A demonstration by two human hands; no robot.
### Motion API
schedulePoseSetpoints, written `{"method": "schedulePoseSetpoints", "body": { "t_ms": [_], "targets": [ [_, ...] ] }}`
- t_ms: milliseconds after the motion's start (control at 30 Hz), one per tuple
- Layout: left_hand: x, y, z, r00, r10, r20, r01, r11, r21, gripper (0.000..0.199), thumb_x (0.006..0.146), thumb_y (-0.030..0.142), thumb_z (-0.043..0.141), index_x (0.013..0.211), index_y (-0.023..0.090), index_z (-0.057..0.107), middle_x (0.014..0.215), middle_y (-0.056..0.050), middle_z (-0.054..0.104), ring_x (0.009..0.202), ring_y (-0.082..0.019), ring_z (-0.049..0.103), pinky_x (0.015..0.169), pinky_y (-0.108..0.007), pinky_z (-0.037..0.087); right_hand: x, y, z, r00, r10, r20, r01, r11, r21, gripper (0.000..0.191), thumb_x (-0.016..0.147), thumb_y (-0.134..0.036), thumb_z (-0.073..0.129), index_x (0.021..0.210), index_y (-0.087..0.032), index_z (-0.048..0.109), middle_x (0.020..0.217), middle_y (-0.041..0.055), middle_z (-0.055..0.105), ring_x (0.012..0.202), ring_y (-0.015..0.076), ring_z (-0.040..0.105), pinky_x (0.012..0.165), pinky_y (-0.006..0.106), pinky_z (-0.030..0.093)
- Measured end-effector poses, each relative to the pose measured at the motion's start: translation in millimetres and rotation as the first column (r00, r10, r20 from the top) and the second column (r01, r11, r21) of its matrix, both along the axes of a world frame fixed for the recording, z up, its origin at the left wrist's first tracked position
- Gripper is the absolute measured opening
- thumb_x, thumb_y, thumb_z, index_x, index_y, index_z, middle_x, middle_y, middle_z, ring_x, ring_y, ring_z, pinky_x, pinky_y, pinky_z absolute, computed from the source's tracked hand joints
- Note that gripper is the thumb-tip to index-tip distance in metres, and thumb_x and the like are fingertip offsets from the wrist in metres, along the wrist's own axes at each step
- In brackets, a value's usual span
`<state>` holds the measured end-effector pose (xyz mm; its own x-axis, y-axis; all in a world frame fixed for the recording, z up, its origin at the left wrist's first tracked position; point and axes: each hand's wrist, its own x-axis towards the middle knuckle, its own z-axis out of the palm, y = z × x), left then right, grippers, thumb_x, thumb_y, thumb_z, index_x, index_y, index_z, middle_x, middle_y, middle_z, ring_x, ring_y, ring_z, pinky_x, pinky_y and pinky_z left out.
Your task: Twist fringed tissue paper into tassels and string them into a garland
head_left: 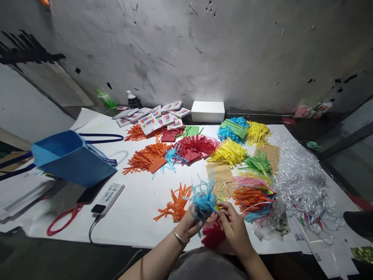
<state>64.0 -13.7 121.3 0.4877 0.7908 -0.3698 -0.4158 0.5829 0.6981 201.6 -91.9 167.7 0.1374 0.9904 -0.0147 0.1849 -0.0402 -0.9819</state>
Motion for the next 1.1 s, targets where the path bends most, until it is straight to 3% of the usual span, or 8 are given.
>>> {"method": "schedulePoseSetpoints", "body": {
  "t_ms": [100,333,567,700,800,900,967,1100],
  "targets": [
    [-3.8,-4.4,4.2,0.992,0.026,0.122,-0.012,0.993,-0.122,0.018,0.074,0.030,0.070,0.077,0.013,0.065,0.076,-0.005,0.067,0.069,-0.016,0.063,0.066,-0.026,0.053,-6.8,-0.6,-4.4,0.999,0.010,0.035,-0.010,1.000,-0.004,0.026,0.094,-0.038,0.044,0.108,-0.020,0.056,0.082,0.0043,0.070,0.078,0.0176,0.068,0.073,0.025,0.051],
    [-5.4,-18.3,9.6,0.989,0.018,0.145,-0.003,0.995,-0.099,0.017,0.074,0.029,0.071,0.075,0.014,0.065,0.067,-0.002,0.064,0.063,-0.012,0.061,0.064,-0.023,0.050,-15.7,-3.8,-14.3,0.995,-0.044,0.094,0.043,0.999,0.016,0.025,0.093,-0.036,0.046,0.107,-0.020,0.060,0.082,0.0044,0.071,0.079,0.0181,0.068,0.074,0.024,0.050],
    [-40.5,17.0,-15.3,0.946,0.190,-0.261,-0.192,0.981,0.020,0.026,0.064,0.029,0.074,0.081,0.015,0.061,0.073,0.000,0.061,0.064,-0.012,0.058,0.063,-0.025,0.047,13.2,-0.2,-9.8,0.970,-0.077,0.229,0.072,0.997,0.031,0.023,0.094,-0.032,0.040,0.098,-0.020,0.059,0.076,0.0032,0.067,0.066,0.0166,0.063,0.063,0.024,0.048],
    [-68.5,37.4,-17.0,0.818,0.376,-0.435,-0.338,0.926,0.166,0.028,0.069,0.035,0.071,0.090,0.018,0.061,0.086,-0.001,0.062,0.076,-0.014,0.057,0.070,-0.025,0.044,31.1,3.7,-16.7,0.718,0.094,0.690,-0.095,0.995,-0.037,0.026,0.083,-0.009,0.044,0.092,-0.021,0.065,0.081,0.0061,0.069,0.076,0.0202,0.065,0.067,0.026,0.045],
    [-61.6,27.1,4.7,0.812,0.272,-0.516,-0.013,0.893,0.451,0.028,0.077,0.040,0.065,0.098,0.020,0.065,0.103,-0.006,0.064,0.097,-0.020,0.057,0.087,-0.031,0.043,27.3,6.1,-17.3,0.604,0.158,0.781,-0.175,0.982,-0.063,0.032,0.079,-0.003,0.043,0.094,-0.021,0.065,0.080,0.0058,0.068,0.074,0.0194,0.064,0.065,0.025,0.045],
    [-38.8,7.8,27.3,0.807,-0.035,-0.590,0.440,0.702,0.560,0.029,0.086,0.043,0.056,0.101,0.022,0.069,0.106,-0.007,0.066,0.101,-0.022,0.056,0.093,-0.033,0.041,19.1,6.8,-11.4,0.712,0.169,0.681,-0.270,0.962,0.044,0.031,0.084,-0.008,0.042,0.101,-0.022,0.064,0.084,0.0047,0.068,0.077,0.0180,0.064,0.067,0.024,0.047],
    [-25.7,-1.8,33.3,0.777,-0.229,-0.587,0.576,0.635,0.514,0.033,0.089,0.045,0.050,0.098,0.021,0.070,0.097,-0.006,0.069,0.092,-0.020,0.058,0.086,-0.031,0.044,16.5,5.7,-7.7,0.808,0.165,0.566,-0.280,0.952,0.121,0.030,0.088,-0.013,0.040,0.103,-0.023,0.063,0.087,0.0048,0.068,0.080,0.0178,0.064,0.070,0.025,0.049],
    [-17.4,-9.5,25.3,0.836,-0.304,-0.458,0.497,0.772,0.396,0.036,0.085,0.049,0.056,0.090,0.016,0.070,0.081,-0.003,0.068,0.075,-0.016,0.057,0.072,-0.025,0.044,16.3,-0.3,-6.2,0.929,0.012,0.370,-0.070,0.987,0.143,0.024,0.093,-0.026,0.042,0.105,-0.022,0.062,0.091,0.0060,0.070,0.083,0.0187,0.066,0.075,0.027,0.050]
  ]
}}
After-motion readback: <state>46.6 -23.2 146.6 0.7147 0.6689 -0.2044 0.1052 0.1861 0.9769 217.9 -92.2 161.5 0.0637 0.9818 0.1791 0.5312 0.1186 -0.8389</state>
